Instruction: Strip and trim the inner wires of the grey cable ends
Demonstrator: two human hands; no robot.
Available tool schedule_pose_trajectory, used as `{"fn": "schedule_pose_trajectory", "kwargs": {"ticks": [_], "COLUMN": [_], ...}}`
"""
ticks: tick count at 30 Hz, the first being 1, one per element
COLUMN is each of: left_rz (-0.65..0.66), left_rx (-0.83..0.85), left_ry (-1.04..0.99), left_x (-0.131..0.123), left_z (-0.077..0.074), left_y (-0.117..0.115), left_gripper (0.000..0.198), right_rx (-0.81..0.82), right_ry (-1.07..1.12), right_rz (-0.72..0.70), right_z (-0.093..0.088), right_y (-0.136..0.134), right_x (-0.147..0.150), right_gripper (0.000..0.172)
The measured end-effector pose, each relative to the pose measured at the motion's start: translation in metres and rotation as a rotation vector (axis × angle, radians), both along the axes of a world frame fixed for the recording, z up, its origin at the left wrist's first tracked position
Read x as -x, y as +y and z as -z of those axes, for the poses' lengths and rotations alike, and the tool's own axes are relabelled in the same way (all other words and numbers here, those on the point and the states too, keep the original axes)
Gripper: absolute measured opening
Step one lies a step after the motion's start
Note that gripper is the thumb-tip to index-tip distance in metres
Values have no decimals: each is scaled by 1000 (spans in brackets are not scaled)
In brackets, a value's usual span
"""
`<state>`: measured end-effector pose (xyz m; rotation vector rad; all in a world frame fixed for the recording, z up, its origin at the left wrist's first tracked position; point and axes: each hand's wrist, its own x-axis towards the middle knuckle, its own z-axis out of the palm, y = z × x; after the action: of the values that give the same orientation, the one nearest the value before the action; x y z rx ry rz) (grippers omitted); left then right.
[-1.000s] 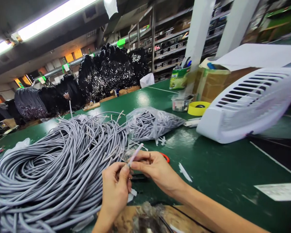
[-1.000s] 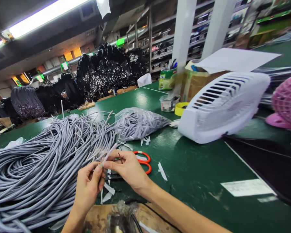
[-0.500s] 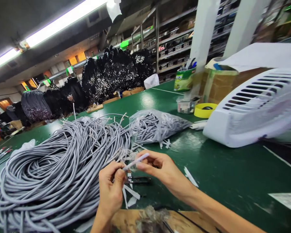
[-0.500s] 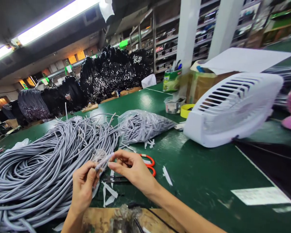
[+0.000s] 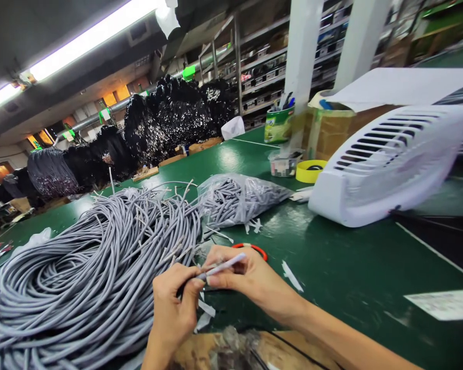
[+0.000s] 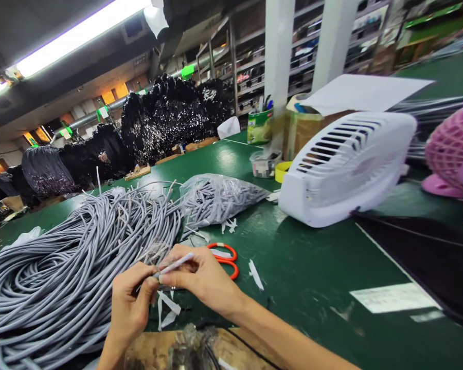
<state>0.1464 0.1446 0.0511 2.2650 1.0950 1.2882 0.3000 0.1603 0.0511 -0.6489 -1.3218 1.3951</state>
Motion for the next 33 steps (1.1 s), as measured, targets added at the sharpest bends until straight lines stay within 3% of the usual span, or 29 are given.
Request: {"fn": "schedule_pose_trajectory", "kwargs": {"ticks": [3,8,13,17,23,28,30,33], "left_rz": [13,71,30,-2,-13,-28,-74,-172], "left_rx": [24,81,78,113,430,505,489,388], "left_ry": [15,44,50,22,-278,-476,-474,-379], "left_x": [0,0,-1,-3,-13,-18,-18,-16], "left_z": [-1,-1,0,1,8,11,11,12], "left_y": [0,0,1,0,0,1,1,-1], "left_gripper": [26,33,30,30,31,29,27,23], "right_rx": [47,-53,-13,6,-78,-96,-172,-439], "right_ry": [27,-79,-42,-18,-25,-71,-157,-342], "right_rz": [-18,-62,19,161,410,363,394,513], "right_z": [-1,-6,-3,4,13,18,18,15], "right_y": [1,0,1,2,0,0,0,1], "right_x": [-2,-6,-3,2,14,18,16,9], "right_gripper": [29,30,29,31,30,29,25,18]}}
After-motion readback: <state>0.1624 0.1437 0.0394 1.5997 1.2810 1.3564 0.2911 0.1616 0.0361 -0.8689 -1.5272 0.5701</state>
